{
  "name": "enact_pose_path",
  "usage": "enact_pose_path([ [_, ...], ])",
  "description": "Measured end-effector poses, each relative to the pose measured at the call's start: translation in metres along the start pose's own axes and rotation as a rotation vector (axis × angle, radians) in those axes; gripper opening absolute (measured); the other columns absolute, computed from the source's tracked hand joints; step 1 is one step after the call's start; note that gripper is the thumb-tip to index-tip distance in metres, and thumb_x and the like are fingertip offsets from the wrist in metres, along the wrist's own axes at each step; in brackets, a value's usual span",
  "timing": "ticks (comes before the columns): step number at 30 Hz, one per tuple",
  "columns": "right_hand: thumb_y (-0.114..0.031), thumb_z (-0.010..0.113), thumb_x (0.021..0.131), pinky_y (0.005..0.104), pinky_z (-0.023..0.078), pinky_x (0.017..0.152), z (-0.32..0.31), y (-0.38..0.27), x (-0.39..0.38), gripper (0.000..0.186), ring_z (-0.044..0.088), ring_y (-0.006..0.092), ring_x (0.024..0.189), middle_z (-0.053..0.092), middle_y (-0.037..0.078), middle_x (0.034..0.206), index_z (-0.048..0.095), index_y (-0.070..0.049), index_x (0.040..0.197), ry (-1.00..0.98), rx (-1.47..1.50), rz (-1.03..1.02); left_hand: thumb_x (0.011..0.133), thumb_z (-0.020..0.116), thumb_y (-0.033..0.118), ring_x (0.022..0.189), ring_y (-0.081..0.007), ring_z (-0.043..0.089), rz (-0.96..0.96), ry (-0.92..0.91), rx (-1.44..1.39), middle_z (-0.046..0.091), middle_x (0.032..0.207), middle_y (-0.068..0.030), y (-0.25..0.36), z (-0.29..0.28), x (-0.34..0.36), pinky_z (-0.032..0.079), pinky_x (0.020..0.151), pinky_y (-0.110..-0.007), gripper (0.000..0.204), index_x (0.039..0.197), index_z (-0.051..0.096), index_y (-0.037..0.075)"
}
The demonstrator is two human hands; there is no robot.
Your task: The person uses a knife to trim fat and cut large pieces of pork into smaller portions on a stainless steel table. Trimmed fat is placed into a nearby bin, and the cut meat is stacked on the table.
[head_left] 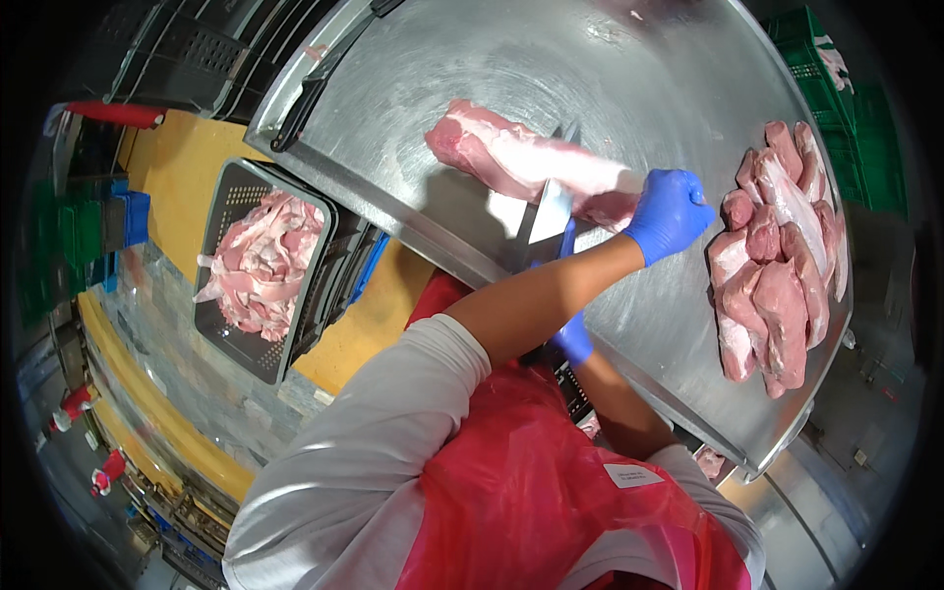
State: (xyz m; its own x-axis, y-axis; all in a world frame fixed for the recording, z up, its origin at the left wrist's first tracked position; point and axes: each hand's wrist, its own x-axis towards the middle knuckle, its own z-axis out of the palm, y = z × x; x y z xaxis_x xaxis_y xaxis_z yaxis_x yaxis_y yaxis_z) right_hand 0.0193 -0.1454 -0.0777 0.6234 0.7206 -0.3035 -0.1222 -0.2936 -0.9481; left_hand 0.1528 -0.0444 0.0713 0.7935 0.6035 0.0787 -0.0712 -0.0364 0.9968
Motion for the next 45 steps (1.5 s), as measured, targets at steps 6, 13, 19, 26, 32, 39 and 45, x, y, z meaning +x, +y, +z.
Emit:
enact_pose_path([
  [6, -0.016, 0.063, 0.097, 0.0245, 0.042, 0.046, 0.020, -0.120, 0.071, 0.071, 0.053, 0.0079, 0.061, 0.055, 0.000, 0.078, 0.021, -0.015, 0.154, 0.152, 0.170, 0.123, 0.069, 0.071, 0.010, 0.057, -0.0260, 0.064, 0.043, 0.035, -0.104, 0.062, 0.061, -0.0176, 0.021, -0.004, 0.016, 0.052, 0.060, -0.036, 0.017, 0.062, 0.060, -0.001],
  [13, -0.005, 0.053, 0.099, 0.0238, 0.046, 0.049, 0.040, -0.103, 0.093, 0.079, 0.051, 0.0090, 0.059, 0.053, 0.001, 0.080, 0.004, -0.015, 0.159, 0.081, 0.013, -0.049, 0.067, 0.073, 0.009, 0.052, -0.0190, 0.060, -0.009, 0.064, -0.269, 0.060, 0.056, -0.0151, 0.041, -0.011, 0.023, 0.049, 0.055, -0.033, 0.017, 0.063, 0.060, -0.002],
  [19, 0.001, 0.052, 0.097, 0.0239, 0.040, 0.044, 0.068, -0.073, 0.059, 0.085, 0.048, 0.0093, 0.055, 0.053, 0.003, 0.076, 0.000, -0.023, 0.160, -0.024, 0.237, -0.184, 0.066, 0.069, 0.007, 0.049, -0.0191, 0.057, 0.079, 0.147, -0.416, 0.058, 0.054, -0.0154, 0.068, -0.026, 0.054, 0.046, 0.052, -0.034, 0.015, 0.058, 0.059, -0.001],
  [26, -0.001, 0.051, 0.097, 0.0255, 0.046, 0.045, 0.085, -0.161, 0.161, 0.076, 0.054, 0.0111, 0.056, 0.055, 0.005, 0.081, 0.007, -0.016, 0.158, -0.053, 0.300, 0.124, 0.065, 0.067, 0.003, 0.051, -0.0157, 0.057, 0.134, 0.095, -0.557, 0.059, 0.056, -0.0142, 0.095, -0.042, 0.035, 0.045, 0.052, -0.033, 0.010, 0.061, 0.059, -0.001],
  [32, 0.005, 0.046, 0.092, 0.0215, 0.042, 0.051, 0.148, -0.109, 0.079, 0.082, 0.049, 0.0086, 0.058, 0.057, 0.009, 0.120, 0.006, -0.019, 0.160, -0.096, 0.302, 0.012, 0.070, 0.070, 0.001, 0.056, -0.0126, 0.056, 0.361, 0.209, -0.492, 0.061, 0.059, -0.0075, 0.139, -0.068, 0.039, 0.045, 0.054, -0.029, 0.014, 0.061, 0.059, -0.001],
  [39, -0.009, 0.059, 0.092, 0.0262, 0.047, 0.058, 0.162, -0.116, 0.185, 0.072, 0.056, 0.0128, 0.069, 0.060, 0.005, 0.088, 0.027, -0.017, 0.156, -0.963, 0.221, -0.245, 0.075, 0.068, 0.000, 0.069, -0.0124, 0.059, 0.595, 0.257, -0.825, 0.067, 0.083, -0.0072, 0.192, -0.210, 0.017, 0.047, 0.062, -0.031, 0.011, 0.083, 0.062, -0.002],
  [45, -0.018, 0.053, 0.099, 0.0306, 0.050, 0.077, 0.063, -0.115, 0.017, 0.064, 0.060, 0.0117, 0.077, 0.064, 0.005, 0.092, 0.025, -0.017, 0.156, -0.336, -0.137, -0.303, 0.086, 0.057, 0.004, 0.081, -0.0154, 0.062, 0.579, 0.531, -0.524, 0.066, 0.097, -0.0123, 0.210, -0.491, -0.134, 0.049, 0.080, -0.030, 0.023, 0.105, 0.058, -0.009],
])
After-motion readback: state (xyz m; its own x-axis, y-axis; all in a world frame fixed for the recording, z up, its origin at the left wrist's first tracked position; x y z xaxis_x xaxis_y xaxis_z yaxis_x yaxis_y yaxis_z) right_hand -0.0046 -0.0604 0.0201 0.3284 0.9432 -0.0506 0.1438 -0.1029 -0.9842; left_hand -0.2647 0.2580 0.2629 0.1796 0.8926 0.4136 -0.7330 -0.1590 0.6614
